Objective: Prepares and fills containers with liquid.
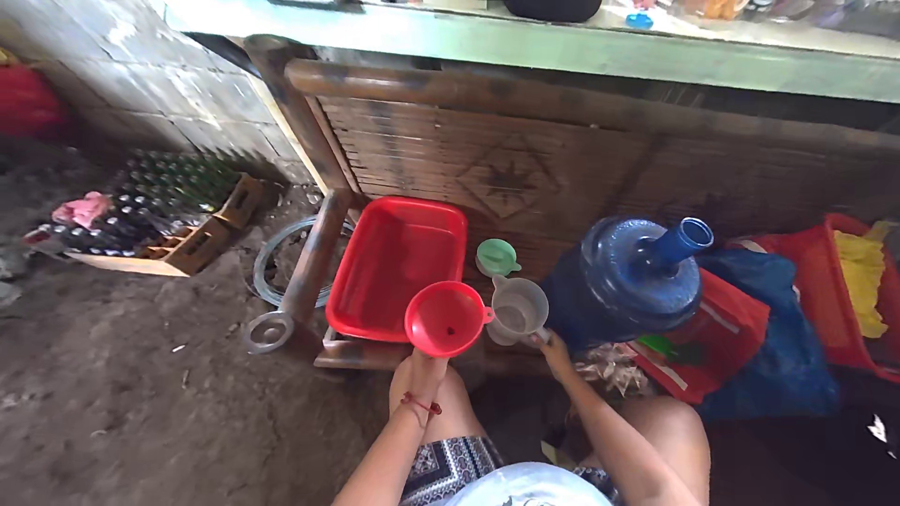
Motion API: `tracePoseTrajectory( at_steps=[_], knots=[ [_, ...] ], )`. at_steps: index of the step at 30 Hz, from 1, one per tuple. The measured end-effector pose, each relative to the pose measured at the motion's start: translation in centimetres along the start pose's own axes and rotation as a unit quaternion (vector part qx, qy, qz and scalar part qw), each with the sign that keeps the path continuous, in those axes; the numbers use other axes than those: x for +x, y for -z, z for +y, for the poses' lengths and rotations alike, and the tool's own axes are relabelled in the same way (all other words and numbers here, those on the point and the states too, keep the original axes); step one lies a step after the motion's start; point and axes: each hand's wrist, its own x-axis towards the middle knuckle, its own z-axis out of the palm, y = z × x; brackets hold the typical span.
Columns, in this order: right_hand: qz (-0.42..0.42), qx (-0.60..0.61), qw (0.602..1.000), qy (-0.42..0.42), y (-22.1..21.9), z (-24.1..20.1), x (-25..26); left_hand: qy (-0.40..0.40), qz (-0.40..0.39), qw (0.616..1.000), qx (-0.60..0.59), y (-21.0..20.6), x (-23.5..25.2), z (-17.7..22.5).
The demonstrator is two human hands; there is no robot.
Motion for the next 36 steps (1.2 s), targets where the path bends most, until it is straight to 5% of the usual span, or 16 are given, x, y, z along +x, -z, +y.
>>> tracePoseTrajectory(
  at_steps=[6,14,22,27,36],
  knots=[
    [0.103,0.150,0.983,0.028,-2.6,-0.9,0.3,0.102,0.051,0.993,0.027,-0.1,0.6,1.1],
    [0.096,0.175,0.966,0.162,2.5,-8.3,-5.6,0.088,0.041,0.994,0.047,1.0,0.5,1.2],
    [0.050,0.051,0.961,0.268,9.6,-20.1,-13.0,-0.017,-0.052,0.998,-0.020,-0.1,0.7,2.5],
    [0.035,-0.053,0.956,0.285,11.9,-23.1,-15.2,0.010,-0.156,0.986,0.052,0.4,0.4,11.2],
    [0.068,-0.237,0.932,0.264,14.3,-28.8,-16.4,-0.029,-0.226,0.973,0.020,-3.2,4.3,7.5]
  ],
)
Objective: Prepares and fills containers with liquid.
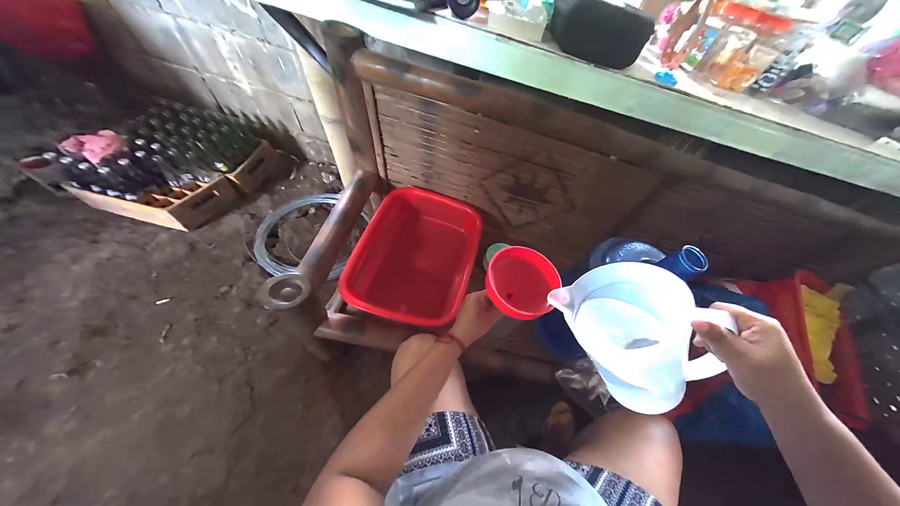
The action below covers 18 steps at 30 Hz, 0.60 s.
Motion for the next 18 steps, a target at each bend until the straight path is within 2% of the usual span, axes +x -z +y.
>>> tracePoseTrajectory(
  at_steps=[7,14,18],
  knots=[
    [-0.009,-0.086,0.996,-0.014,2.3,-1.7,2.3,-0.001,-0.031,1.000,-0.002,-0.3,2.1,0.6],
    [-0.015,-0.099,0.995,-0.014,2.4,-2.2,4.0,-0.003,-0.027,1.000,0.002,-0.1,3.8,1.2],
    [-0.026,-0.110,0.994,-0.014,2.3,-2.5,4.8,0.023,-0.041,0.999,-0.018,0.2,4.1,0.5]
  ],
)
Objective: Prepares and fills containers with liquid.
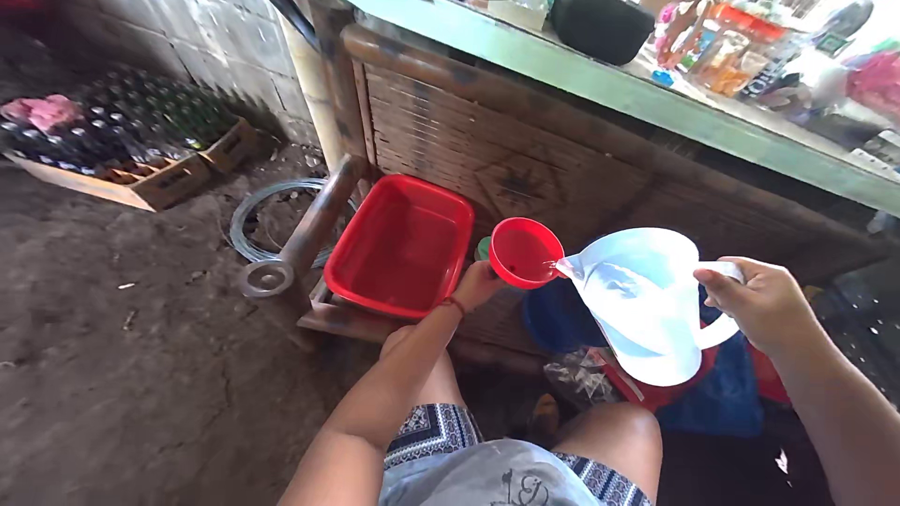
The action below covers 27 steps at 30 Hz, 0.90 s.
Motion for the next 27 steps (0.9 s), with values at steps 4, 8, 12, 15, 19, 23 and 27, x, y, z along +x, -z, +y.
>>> tracePoseTrajectory(
  at_steps=[4,8,12,15,19,23,27],
  knots=[
    [-0.012,-0.026,1.000,0.003,0.0,0.1,0.8,-0.021,-0.005,1.000,0.002,0.4,0.2,-1.1],
    [-0.018,-0.034,0.999,0.009,-0.2,0.2,1.5,-0.023,0.008,0.999,-0.024,0.3,1.8,-2.9],
    [-0.011,-0.031,0.999,0.010,-0.4,1.2,2.4,-0.014,0.000,1.000,-0.006,0.4,2.0,-3.1],
    [-0.016,-0.032,0.999,0.011,-0.5,1.4,2.7,-0.023,-0.002,1.000,0.008,0.3,1.8,-3.2],
    [-0.029,-0.033,0.999,-0.004,-0.7,1.1,2.7,-0.001,-0.002,0.999,0.036,0.3,1.8,-3.4],
    [-0.034,-0.042,0.999,-0.009,-1.0,1.0,2.7,-0.016,-0.002,1.000,0.026,0.3,1.9,-4.0],
    [-0.030,-0.045,0.998,-0.012,-1.0,0.9,3.0,-0.012,-0.002,1.000,0.022,0.3,1.9,-3.7]
  ],
)
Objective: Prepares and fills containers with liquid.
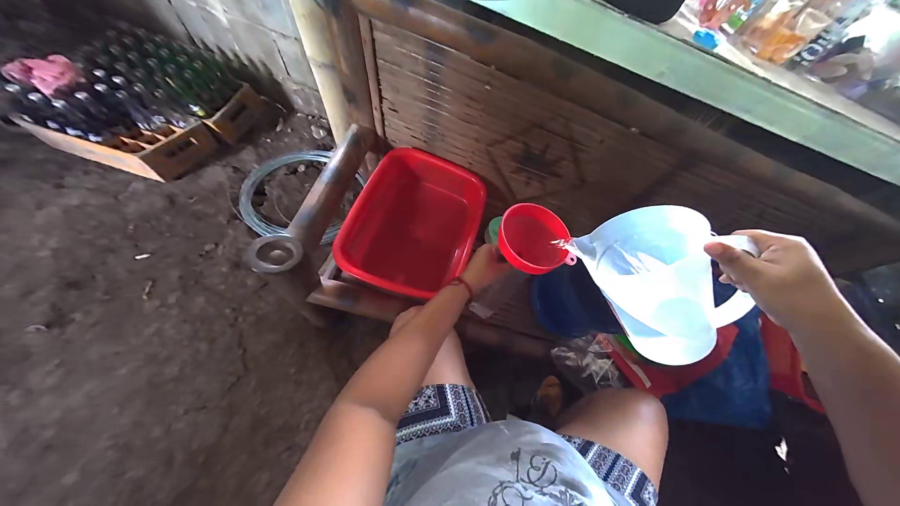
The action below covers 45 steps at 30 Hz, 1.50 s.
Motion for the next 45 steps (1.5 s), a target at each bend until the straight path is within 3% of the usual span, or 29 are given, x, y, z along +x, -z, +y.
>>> tracePoseTrajectory(
  at_steps=[45],
  knots=[
    [-0.044,-0.056,0.997,0.004,1.4,-2.0,1.0,-0.024,-0.007,1.000,-0.015,0.6,0.2,-0.4]
  ],
)
